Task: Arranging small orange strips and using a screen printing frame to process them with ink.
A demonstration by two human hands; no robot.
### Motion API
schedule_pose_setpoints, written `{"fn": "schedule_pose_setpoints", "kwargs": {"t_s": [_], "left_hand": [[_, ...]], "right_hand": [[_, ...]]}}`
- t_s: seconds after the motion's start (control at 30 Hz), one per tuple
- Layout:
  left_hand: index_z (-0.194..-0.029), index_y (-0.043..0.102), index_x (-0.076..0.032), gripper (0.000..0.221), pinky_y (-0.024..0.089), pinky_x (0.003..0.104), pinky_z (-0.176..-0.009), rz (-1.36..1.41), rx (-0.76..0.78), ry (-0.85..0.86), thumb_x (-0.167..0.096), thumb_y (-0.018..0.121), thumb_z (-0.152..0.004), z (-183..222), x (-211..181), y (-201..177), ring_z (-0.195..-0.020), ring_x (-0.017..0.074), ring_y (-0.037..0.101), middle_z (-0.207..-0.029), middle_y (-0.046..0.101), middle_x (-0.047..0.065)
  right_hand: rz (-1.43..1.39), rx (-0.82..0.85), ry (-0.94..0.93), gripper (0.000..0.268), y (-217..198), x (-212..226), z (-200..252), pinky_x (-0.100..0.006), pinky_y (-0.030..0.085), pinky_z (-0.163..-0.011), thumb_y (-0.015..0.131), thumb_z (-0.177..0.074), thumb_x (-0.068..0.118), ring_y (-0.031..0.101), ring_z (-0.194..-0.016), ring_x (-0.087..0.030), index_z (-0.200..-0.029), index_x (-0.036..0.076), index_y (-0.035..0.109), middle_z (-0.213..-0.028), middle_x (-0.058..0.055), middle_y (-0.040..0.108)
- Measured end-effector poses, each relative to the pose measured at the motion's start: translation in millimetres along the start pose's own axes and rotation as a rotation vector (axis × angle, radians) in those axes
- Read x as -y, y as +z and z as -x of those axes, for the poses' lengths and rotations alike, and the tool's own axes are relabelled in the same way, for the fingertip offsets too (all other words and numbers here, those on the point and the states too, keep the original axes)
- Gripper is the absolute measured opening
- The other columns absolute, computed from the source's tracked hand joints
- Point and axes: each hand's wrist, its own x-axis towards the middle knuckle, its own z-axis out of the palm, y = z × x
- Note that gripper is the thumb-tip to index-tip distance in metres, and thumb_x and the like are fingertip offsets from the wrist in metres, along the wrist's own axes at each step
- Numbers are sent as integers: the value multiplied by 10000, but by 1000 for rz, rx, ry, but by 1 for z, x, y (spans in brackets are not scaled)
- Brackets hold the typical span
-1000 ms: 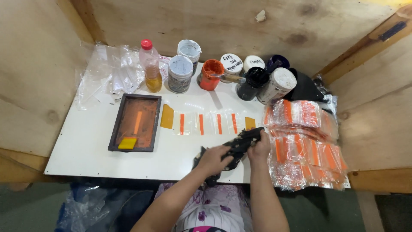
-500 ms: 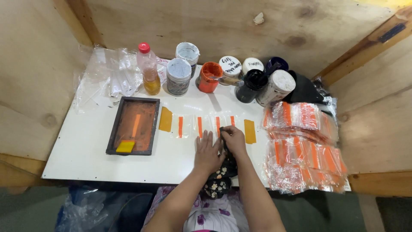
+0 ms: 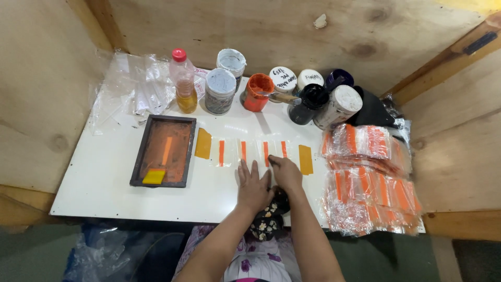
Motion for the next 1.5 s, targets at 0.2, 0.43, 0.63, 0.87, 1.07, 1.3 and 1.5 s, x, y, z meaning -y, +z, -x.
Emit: {"fn": "schedule_pose_setpoints", "kwargs": {"t_s": [0.2, 0.43, 0.63, 0.87, 1.07, 1.3, 1.5], "left_hand": [[-1596, 332, -239, 789, -89, 587, -1224, -27, 91, -50, -621, 493, -924, -3, -8, -12, -1512, 573, -40, -1667, 171, 253], [-1623, 252, -247, 834, -107, 571, -1236, 39, 151, -99, -587, 534, -915, -13, -25, -20, -1530, 517, -116, -1689, 75, 239], [-1606, 280, -221, 798, -123, 547, -1240, -35, 185, -123, -551, 482, -908, -16, -20, -9, -1531, 497, -159, -1691, 25, 237], [-1627, 159, -91, 833, -189, 498, -1224, -34, 187, -115, -537, 396, -965, -20, -16, 0, -1501, 526, -220, -1694, -66, 232], [-1612, 199, -42, 812, -186, 496, -1235, -71, 133, -101, -496, 417, -975, -16, -14, 4, -1504, 542, -178, -1700, -65, 222], [-1615, 203, -54, 763, -205, 507, -1209, -171, 133, -126, -480, 380, -1007, -15, -21, -2, -1512, 539, -154, -1709, -59, 187], [-1616, 179, -53, 728, -167, 516, -1228, -148, 196, -117, -407, 390, -1016, -11, -25, -17, -1493, 559, -199, -1700, -99, 200]], "right_hand": [[-472, -179, 86, 422, -26, -25, 10, -437, 551, -894, 560, -933, 127, 708, -954, -300, -1311, 225, 720, -959, -172, 762], [-287, -59, -100, 394, -21, -7, 3, -540, 506, -1025, 544, -966, 114, 623, -1180, -461, -1268, 271, 743, -1173, -215, 728], [-12, 77, -107, 387, -2, 12, -10, -528, 520, -1009, 564, -984, 222, 647, -1189, -404, -1339, 307, 690, -1232, -159, 712], [147, 109, -105, 405, 9, 29, 3, -509, 563, -917, 520, -973, 308, 688, -1099, -362, -1349, 301, 671, -1143, -128, 708], [471, 271, -77, 523, -19, 63, 34, -518, 541, -904, 331, -1010, 271, 681, -1090, -388, -1502, 330, 499, -1161, -159, 668], [476, 365, -31, 617, -23, 69, 25, -520, 508, -972, 316, -987, 282, 632, -1236, -365, -1603, 308, 313, -1351, -171, 655], [460, 398, -27, 654, -29, 76, 17, -534, 479, -1035, 396, -957, 297, 591, -1301, -346, -1604, 325, 303, -1409, -140, 625]]}}
